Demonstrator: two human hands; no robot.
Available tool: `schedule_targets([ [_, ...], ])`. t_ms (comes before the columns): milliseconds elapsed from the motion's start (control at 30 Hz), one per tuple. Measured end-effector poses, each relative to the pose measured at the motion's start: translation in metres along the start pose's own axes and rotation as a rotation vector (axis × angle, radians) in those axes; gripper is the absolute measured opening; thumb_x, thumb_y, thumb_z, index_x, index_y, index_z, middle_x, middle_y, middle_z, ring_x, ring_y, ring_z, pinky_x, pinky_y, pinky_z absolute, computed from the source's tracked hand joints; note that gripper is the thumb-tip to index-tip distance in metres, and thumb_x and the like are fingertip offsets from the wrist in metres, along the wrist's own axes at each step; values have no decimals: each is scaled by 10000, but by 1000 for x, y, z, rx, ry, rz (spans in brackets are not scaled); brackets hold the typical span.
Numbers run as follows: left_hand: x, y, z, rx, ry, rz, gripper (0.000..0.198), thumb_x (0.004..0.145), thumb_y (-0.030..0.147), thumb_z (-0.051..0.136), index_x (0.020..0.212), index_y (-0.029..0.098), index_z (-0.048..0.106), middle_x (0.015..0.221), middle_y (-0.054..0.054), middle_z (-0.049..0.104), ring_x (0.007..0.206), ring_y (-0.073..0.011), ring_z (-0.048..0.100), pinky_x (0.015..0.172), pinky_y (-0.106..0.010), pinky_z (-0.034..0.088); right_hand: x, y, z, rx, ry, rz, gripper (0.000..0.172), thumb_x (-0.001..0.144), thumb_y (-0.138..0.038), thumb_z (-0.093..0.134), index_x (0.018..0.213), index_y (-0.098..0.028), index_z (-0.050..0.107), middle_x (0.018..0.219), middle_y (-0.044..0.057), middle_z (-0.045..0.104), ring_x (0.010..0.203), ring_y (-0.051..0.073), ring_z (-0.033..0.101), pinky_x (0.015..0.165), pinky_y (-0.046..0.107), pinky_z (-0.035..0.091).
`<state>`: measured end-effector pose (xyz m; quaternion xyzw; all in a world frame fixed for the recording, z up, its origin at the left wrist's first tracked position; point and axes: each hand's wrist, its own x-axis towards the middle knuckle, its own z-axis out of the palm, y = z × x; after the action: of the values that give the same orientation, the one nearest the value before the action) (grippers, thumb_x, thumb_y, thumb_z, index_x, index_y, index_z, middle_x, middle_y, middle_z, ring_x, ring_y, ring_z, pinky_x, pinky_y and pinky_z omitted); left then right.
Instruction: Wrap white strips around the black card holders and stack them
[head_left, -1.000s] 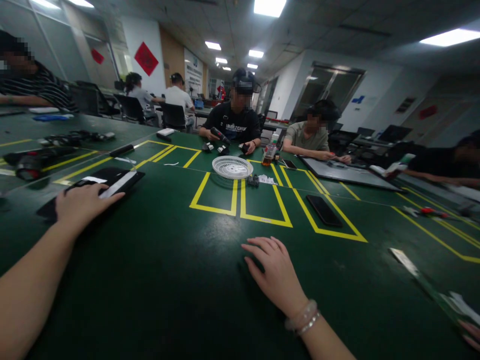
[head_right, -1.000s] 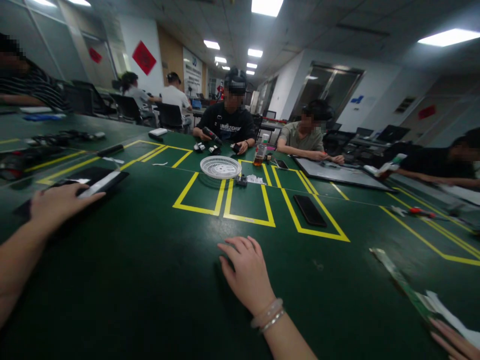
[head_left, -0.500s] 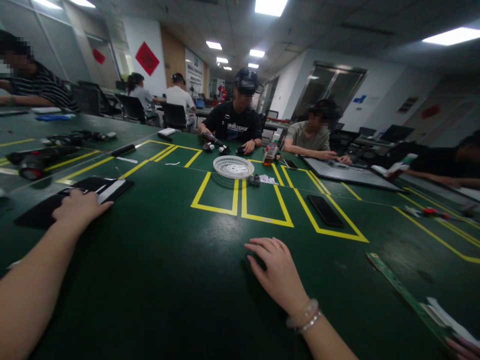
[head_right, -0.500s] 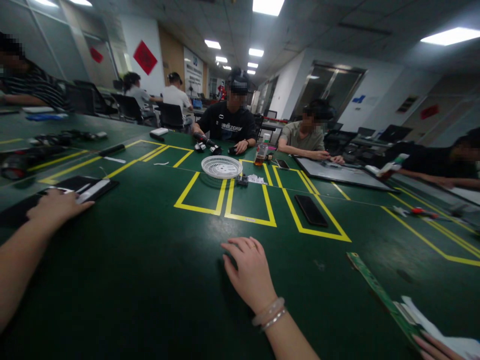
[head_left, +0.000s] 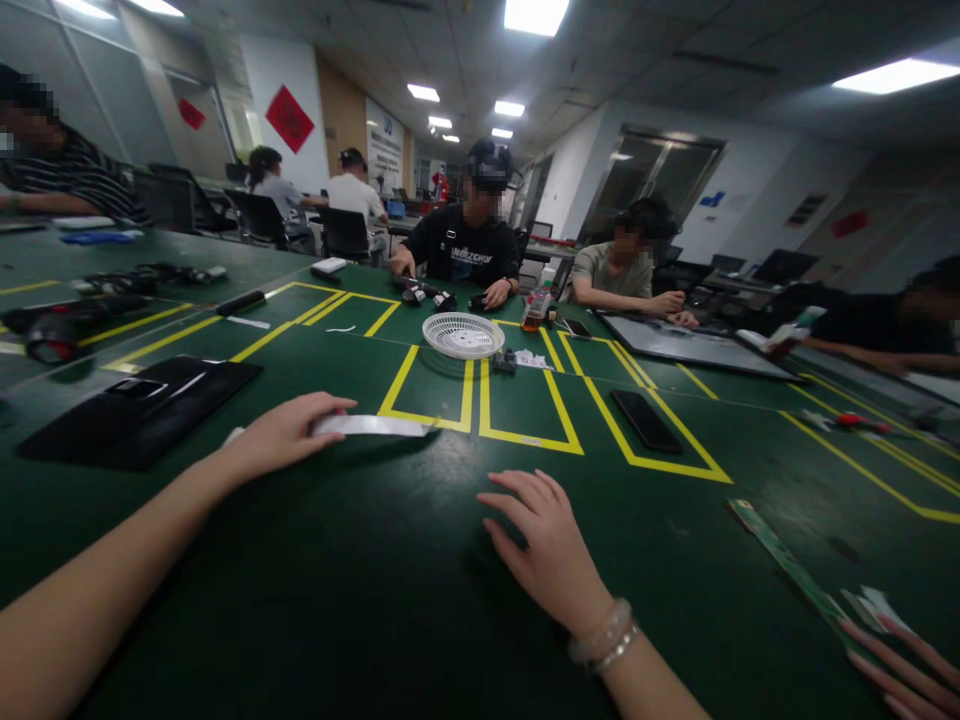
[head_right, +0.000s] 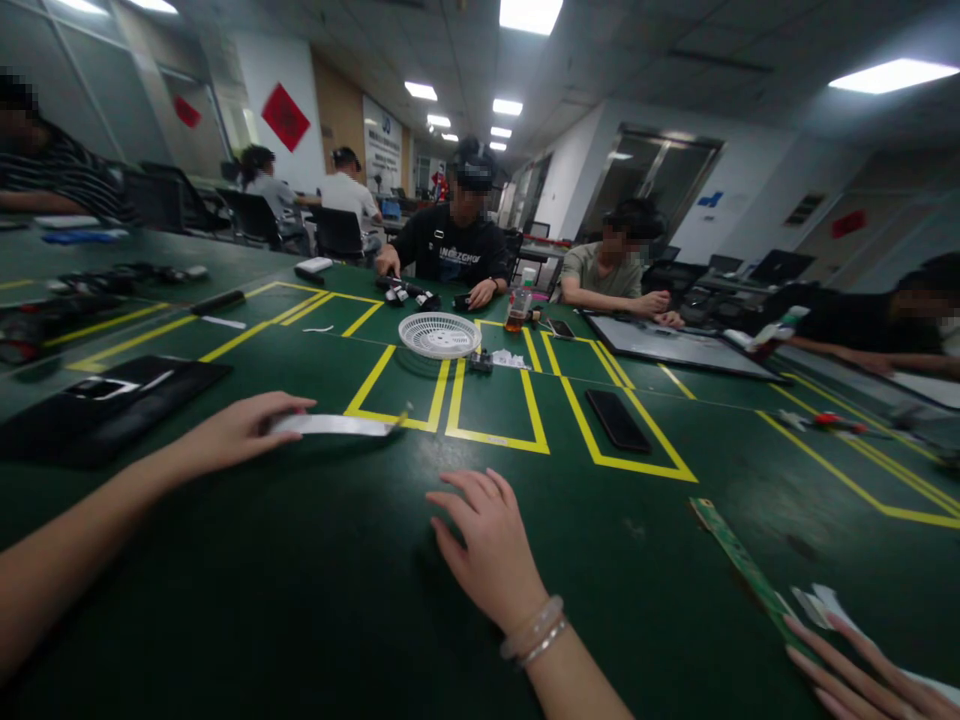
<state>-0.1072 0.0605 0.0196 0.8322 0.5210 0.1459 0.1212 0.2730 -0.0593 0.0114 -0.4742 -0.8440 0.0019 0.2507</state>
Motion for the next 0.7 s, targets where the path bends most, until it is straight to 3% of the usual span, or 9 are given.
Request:
schedule_targets([
  [167, -7, 62, 30, -235, -79, 380, 405, 924, 263, 563, 1328, 232, 563, 1270, -75, 570, 1166, -229, 537, 995, -347, 452, -1, -8, -2, 28, -80, -30, 210, 862, -273, 695, 1063, -292, 638, 1371, 23, 601, 1335, 266, 469, 1132, 553, 268],
  [300, -18, 93, 39, -331, -159, 483, 428, 888, 154, 615, 1299, 272, 580, 1250, -57, 570, 1126, -204, 562, 929, -303, 486, 0, -12, -1, 80, -149, -12, 229, 848, -261, 718, 1054, -282, 620, 1245, 17, 676, 1234, 243, 559, 1144, 549, 227],
  [400, -18, 96, 40, -315, -179, 491, 400, 902, 214, 643, 1295, 267, 589, 1251, -65, 580, 1118, -214, 573, 915, -311, 497, 0, -11, -1, 145, -185, 3, 249, 864, -186, 683, 1076, -294, 609, 1104, -21, 718, 1047, 192, 652, 1145, 533, 219],
  [467, -11, 82, 37, -241, -146, 438, 455, 912, 344, 663, 1347, 259, 558, 1297, -76, 573, 1169, -239, 554, 983, -357, 472, 0, -7, -1, 168, -169, 12, 270, 878, -187, 667, 1115, -305, 613, 1115, -21, 718, 1021, 190, 663, 1129, 528, 251],
  [533, -2, 55, 29, -110, -63, 303, 539, 927, 478, 621, 1395, 231, 524, 1365, -90, 541, 1241, -268, 511, 1064, -400, 414, 1, -2, -1, 200, -122, 43, 275, 895, -216, 652, 1151, -311, 625, 1133, -9, 719, 1037, 204, 661, 1095, 516, 309],
  [633, 4, -2, 10, 209, 53, -93, 637, 953, 557, 509, 1434, 140, 490, 1464, -134, 445, 1335, -310, 418, 1127, -422, 329, 2, 6, -1, 343, 6, 182, 247, 912, -318, 634, 1153, -281, 669, 1108, 36, 726, 1016, 229, 662, 974, 454, 442],
  [700, -2, -42, -7, 371, 79, -375, 718, 942, 555, 503, 1443, 43, 455, 1496, -223, 363, 1368, -386, 340, 1122, -520, 278, 4, 11, 0, 503, 92, 330, 295, 899, -409, 636, 1134, -241, 698, 1009, 61, 738, 929, 235, 673, 856, 403, 506],
])
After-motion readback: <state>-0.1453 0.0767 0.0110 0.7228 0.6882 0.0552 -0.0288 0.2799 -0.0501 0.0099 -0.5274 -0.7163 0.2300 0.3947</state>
